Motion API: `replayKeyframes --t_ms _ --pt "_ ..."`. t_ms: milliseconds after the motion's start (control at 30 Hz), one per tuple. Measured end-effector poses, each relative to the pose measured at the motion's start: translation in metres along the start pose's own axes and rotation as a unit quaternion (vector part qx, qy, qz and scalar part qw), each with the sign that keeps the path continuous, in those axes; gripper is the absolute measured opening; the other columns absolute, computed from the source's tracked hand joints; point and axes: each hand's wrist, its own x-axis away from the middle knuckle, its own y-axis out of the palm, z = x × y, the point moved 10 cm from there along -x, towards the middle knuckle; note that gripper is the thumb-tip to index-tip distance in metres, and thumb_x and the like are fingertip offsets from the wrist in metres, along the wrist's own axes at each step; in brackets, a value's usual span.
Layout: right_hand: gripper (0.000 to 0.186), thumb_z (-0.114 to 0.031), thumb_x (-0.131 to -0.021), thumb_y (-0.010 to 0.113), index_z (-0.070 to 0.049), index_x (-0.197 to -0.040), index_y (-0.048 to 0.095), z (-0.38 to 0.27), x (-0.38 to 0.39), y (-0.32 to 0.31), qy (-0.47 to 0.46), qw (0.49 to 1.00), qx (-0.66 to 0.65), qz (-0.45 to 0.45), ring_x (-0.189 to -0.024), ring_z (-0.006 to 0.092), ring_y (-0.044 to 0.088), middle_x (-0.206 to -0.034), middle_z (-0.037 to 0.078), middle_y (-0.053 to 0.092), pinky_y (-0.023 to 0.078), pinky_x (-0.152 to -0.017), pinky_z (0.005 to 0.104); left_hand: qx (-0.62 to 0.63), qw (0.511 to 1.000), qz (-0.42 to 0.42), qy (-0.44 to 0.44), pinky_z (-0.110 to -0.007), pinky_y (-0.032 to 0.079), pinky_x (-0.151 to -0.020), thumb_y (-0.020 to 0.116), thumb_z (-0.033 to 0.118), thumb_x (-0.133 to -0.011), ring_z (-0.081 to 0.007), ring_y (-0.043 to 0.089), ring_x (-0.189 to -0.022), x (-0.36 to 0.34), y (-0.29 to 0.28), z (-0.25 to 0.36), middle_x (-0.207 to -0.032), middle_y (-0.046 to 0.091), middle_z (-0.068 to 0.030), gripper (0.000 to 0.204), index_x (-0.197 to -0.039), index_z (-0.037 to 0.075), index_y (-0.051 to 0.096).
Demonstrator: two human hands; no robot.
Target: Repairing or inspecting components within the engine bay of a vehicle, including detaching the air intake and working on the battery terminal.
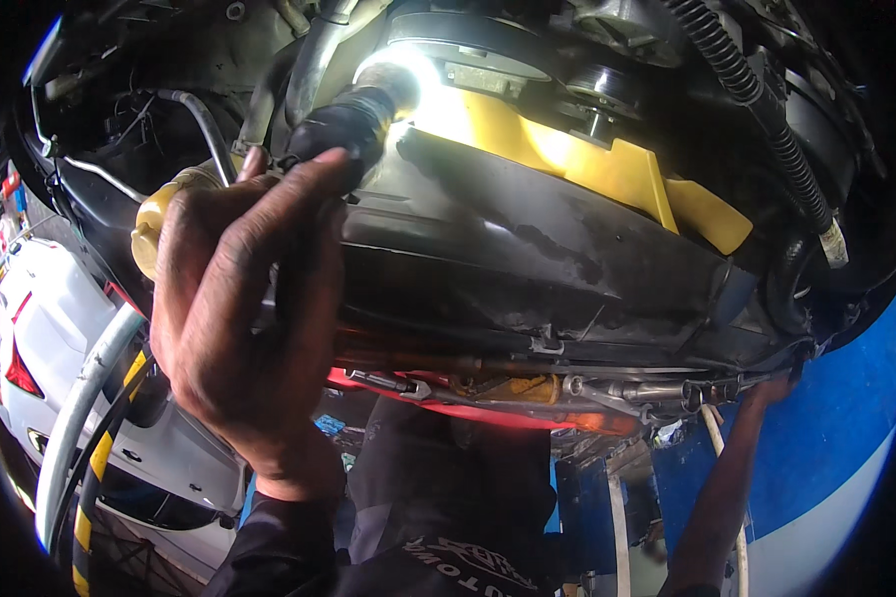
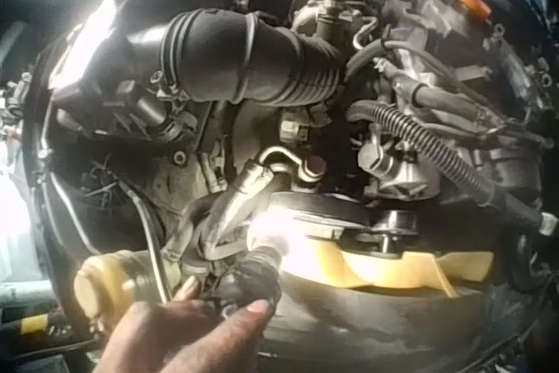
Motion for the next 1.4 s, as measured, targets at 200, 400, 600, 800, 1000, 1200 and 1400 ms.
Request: replayKeyframes --t_ms 200,400,600,800,1000,1200,1400 --pt "0.049 -0.028 -0.104 0.035 0.001 -0.142 0.043 0.036 0.007 0.015 0.234 0.922 -0.307 0.014 -0.13 0.0288 0.049 -0.146 0.016 0.048 0.034 -0.111 0.0451 -0.051 0.998 -0.011 -0.024 -0.036 0.055 -0.08 0.075 -0.006 -0.069 -0.0215 0.062 -0.074 -0.001 -0.008 -0.003 -0.08 0.06 -0.0073 0.033 -0.099 0.009 0.076" --pt "0.051 -0.031 -0.097 0.057 -0.002 -0.138 0.05 -0.022 0.007 0.002 0.047 0.998 0.018 0.025 -0.126 0.0291 0.051 -0.14 0.014 0.053 0.039 -0.107 0.0408 -0.058 0.989 -0.111 -0.085 -0.038 0.05 -0.07 0.069 -0.002 -0.079 -0.0296 0.061 -0.08 -0.007 0.005 -0.027 -0.091 0.057 -0.0131 0.03 -0.109 0.006 0.069" --pt "0.055 -0.033 -0.09 0.067 -0.003 -0.134 0.055 0.0 0.004 0.013 0.14 0.97 -0.2 -0.024 -0.124 0.0288 0.053 -0.135 0.013 0.056 0.041 -0.105 0.0399 -0.065 0.986 -0.119 -0.097 -0.038 0.049 -0.069 0.069 -0.001 -0.081 -0.0294 0.061 -0.079 -0.01 0.009 -0.027 -0.091 0.056 -0.0124 0.028 -0.109 0.006 0.069" --pt "0.04 -0.022 -0.098 0.053 0.003 -0.129 0.058 -0.053 0.007 -0.006 0.003 0.998 -0.019 0.059 -0.116 0.029 0.058 -0.133 0.017 0.059 0.042 -0.103 0.0391 -0.091 0.99 -0.082 -0.064 -0.04 0.054 -0.088 0.073 -0.005 -0.077 -0.024 0.062 -0.078 -0.017 0.003 0.009 -0.083 0.06 -0.0101 0.028 -0.104 0.003 0.073" --pt "0.035 -0.022 -0.097 0.055 0.001 -0.12 0.065 -0.076 0.007 -0.009 0.083 0.989 -0.07 0.098 -0.113 0.0265 0.061 -0.126 0.014 0.064 0.045 -0.097 0.0374 -0.091 0.994 -0.045 0.043 -0.036 0.053 -0.074 0.07 -0.011 -0.072 -0.0253 0.065 -0.082 -0.02 -0.003 0.09 -0.085 0.067 -0.0129 0.032 -0.102 0.0 0.074" --pt "0.033 -0.022 -0.097 0.056 0.001 -0.119 0.066 -0.09 0.005 -0.018 0.064 0.984 0.108 0.129 -0.11 0.0265 0.063 -0.12 0.015 0.067 0.046 -0.095 0.0359 0.003 0.991 -0.045 0.126 -0.054 0.057 -0.087 0.071 -0.012 -0.074 -0.0322 0.067 -0.08 -0.014 0.024 0.164 -0.079 0.059 -0.0164 0.025 -0.095 0.002 0.073" --pt "0.038 -0.022 -0.097 0.059 0.004 -0.124 0.063 -0.08 0.011 -0.018 0.169 0.967 -0.081 0.175 -0.111 0.0291 0.064 -0.122 0.017 0.067 0.045 -0.097 0.0368 0.076 0.977 -0.113 0.165 -0.05 0.057 -0.092 0.075 -0.01 -0.066 -0.0252 0.065 -0.086 -0.018 0.067 0.199 -0.082 0.052 -0.007 0.048 -0.111 0.008 0.074"
